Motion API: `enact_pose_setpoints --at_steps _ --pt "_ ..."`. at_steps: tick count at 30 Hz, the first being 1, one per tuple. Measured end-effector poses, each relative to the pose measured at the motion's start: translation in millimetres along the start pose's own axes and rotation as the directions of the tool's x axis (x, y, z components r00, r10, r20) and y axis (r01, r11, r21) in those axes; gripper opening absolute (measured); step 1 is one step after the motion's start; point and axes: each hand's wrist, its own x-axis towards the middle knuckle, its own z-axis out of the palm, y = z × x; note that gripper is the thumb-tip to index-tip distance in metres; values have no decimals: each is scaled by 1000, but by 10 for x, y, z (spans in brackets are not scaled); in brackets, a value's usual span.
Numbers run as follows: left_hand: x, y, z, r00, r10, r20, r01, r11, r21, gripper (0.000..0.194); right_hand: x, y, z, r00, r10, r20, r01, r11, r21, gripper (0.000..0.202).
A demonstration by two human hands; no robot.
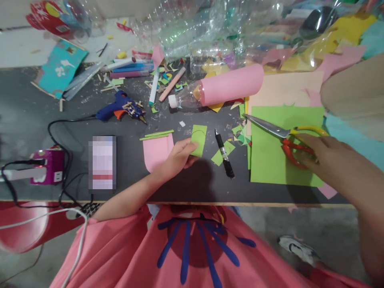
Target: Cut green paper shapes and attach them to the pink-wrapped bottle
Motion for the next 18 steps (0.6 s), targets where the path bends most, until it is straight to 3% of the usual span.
enact_pose_setpoints --at_steps 4,9,14,16,18 --pt "6 -12 1 1000 -2 -19 2 1000 -2 29 87 -54 -40 999 7 -35 -11 994 -110 50" --pt "-4 -29 -2 999 -16 -34 16 1000 11 24 211 -31 -53 993 -119 25 120 990 -77 59" --pt "-19 -27 11 1000 8 -18 -7 1000 20 24 216 24 -87 994 -90 57 91 996 -17 36" --pt "-25 -20 20 1000 12 -5 -11 1000 25 24 143 -33 -116 1000 -29 -11 30 991 133 29" --pt "-30 -16 28 1000 10 1 -10 999 33 24 22 -162 -141 998 30 -59 2 877 480 27"
